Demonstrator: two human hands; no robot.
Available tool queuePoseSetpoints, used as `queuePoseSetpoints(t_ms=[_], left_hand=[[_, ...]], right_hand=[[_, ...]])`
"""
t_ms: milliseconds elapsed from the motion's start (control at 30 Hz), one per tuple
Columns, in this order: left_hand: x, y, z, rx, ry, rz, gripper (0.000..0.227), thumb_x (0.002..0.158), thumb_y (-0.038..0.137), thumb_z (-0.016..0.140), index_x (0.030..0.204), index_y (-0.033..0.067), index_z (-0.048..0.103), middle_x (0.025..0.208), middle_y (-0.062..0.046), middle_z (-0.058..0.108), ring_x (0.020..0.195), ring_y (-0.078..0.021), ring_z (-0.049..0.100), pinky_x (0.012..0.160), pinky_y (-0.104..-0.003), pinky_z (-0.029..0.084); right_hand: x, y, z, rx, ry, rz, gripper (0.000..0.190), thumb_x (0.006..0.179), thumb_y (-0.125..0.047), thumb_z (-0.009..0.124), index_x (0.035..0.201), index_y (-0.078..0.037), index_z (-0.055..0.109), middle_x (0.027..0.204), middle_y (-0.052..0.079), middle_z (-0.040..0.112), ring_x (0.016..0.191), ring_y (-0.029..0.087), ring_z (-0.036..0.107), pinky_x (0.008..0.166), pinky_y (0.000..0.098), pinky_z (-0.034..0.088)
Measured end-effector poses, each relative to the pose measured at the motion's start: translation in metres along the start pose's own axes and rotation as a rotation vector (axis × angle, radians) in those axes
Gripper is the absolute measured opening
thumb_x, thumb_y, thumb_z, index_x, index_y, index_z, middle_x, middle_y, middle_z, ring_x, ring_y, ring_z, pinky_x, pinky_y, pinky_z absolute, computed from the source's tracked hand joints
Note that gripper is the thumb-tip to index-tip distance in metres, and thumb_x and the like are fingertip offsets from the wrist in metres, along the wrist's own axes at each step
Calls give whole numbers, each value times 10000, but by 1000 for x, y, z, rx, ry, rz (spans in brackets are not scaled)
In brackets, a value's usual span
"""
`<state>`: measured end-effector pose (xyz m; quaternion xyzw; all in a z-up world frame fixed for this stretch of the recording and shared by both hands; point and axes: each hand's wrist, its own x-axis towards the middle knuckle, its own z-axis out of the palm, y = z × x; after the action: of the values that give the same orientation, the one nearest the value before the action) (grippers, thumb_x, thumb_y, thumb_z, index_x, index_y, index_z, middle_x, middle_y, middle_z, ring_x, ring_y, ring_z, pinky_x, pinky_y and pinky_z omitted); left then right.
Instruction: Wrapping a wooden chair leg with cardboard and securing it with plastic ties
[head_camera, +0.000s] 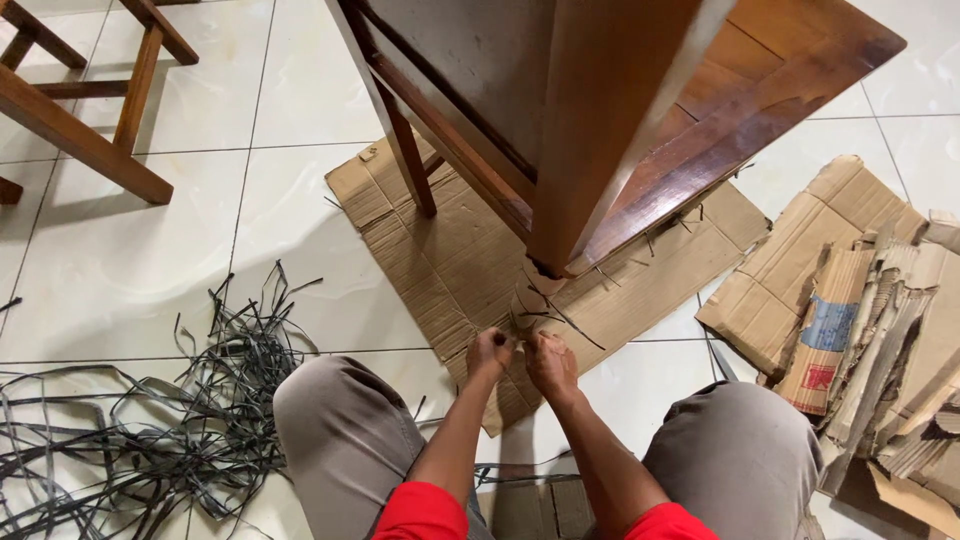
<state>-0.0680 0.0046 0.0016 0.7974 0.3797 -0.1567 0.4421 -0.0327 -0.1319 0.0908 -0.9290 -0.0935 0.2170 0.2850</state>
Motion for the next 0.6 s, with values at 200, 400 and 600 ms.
queuePoseSetpoints(t_ms=[200, 400, 600], left_hand=[[15, -11, 20, -295, 1, -88, 250, 887, 526, 747, 1076, 364, 766, 1050, 21, 777, 1094, -209, 720, 930, -360, 571], [-31, 29, -21, -766, -270, -201, 653, 1099, 506, 418, 1502, 1, 510, 1528, -274, 497, 1488, -465, 367, 1271, -642, 206], [5, 9, 20, -998, -327, -338, 623, 1047, 522, 605, 1559, 202, 449, 1654, -99, 391, 1512, -348, 388, 1242, -603, 149]], right_hand=[[23, 24, 38, -94, 172, -73, 237, 901, -356, 672, 854, -130, 728, 813, 112, 689, 819, 349, 732, 705, 489, 620], [19, 15, 28, -6, 162, -9, 247, 908, -324, 646, 913, -93, 734, 795, 212, 716, 839, 438, 733, 745, 561, 595], [37, 40, 46, 210, 94, 274, 343, 852, -367, 674, 1004, -76, 771, 961, 232, 759, 1048, 467, 697, 922, 580, 545]])
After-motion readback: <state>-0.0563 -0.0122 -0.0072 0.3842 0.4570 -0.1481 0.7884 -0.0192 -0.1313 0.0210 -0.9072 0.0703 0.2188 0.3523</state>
